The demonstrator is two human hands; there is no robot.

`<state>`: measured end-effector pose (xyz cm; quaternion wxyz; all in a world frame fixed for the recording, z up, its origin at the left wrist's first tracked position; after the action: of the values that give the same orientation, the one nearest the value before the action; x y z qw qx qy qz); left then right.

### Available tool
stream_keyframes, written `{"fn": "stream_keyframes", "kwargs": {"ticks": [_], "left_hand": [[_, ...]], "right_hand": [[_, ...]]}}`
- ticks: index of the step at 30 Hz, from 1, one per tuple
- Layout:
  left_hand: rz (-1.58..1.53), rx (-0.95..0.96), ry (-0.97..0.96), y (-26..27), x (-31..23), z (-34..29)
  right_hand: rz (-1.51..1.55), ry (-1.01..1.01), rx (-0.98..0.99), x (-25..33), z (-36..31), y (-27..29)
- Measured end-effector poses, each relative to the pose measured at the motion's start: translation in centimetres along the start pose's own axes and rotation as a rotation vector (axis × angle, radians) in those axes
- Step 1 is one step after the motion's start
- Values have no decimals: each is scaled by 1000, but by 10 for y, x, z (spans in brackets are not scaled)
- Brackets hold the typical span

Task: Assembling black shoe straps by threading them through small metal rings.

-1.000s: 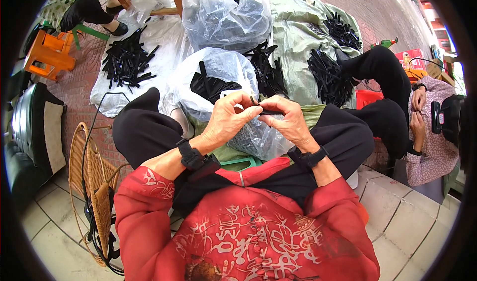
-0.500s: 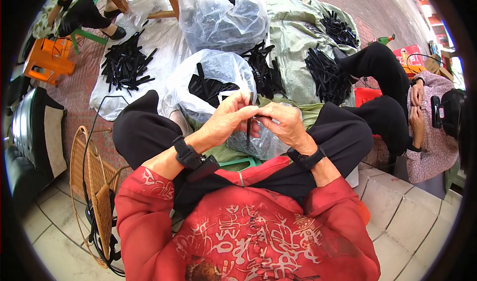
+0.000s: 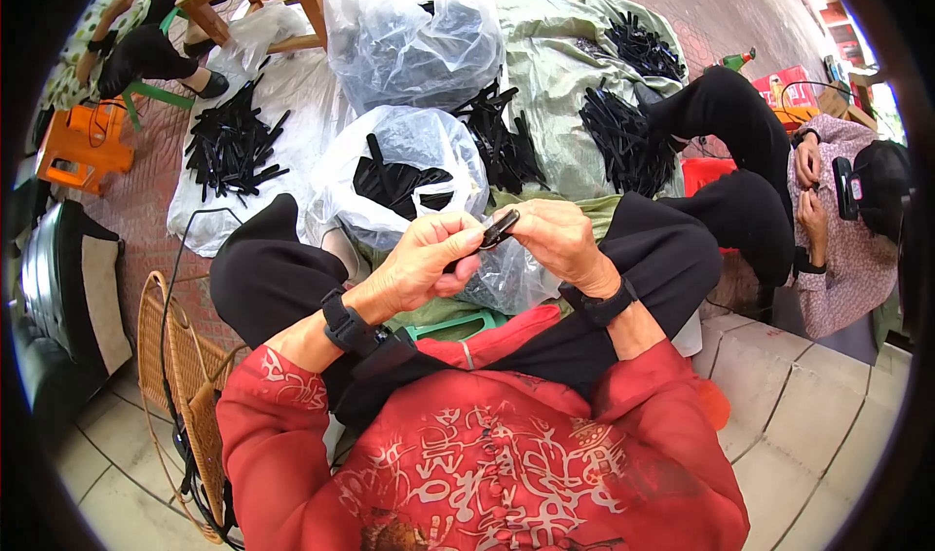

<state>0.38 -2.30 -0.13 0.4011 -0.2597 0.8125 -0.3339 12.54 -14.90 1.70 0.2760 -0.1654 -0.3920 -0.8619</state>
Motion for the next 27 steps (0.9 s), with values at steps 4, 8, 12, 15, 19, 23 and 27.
{"fn": "stream_keyframes", "kwargs": {"ticks": [4,8,12,15,19,23,27], "left_hand": [[-6,-30,0,2,7,-2],[6,8,-26,-2,6,1],[-7,27,-41,-2,0,0],[96,-15,-72,1,1,4],[104,-157,-139,6,-1,5],[161,-250,-276,2,-1,13],[125,-122,-315,-5,-1,19]], "right_hand": [[50,7,12,0,-3,1],[26,-7,11,2,1,7],[34,-25,-79,3,3,10],[90,-116,16,2,1,9],[-46,-168,-53,11,18,13],[64,-388,-142,9,10,10],[766,-812,-447,8,2,-6]]}}
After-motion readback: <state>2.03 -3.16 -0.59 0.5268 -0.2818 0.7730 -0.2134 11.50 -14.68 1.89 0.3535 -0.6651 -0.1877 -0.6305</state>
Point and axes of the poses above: each hand's wrist, its own z-axis towards the middle knuckle, its own y-axis out of the back of the hand, x = y × z, the point moved 2 cm from there along z, towards the middle knuckle, and after that the axes turned 12 degrees about y, right-handed, at the moved point
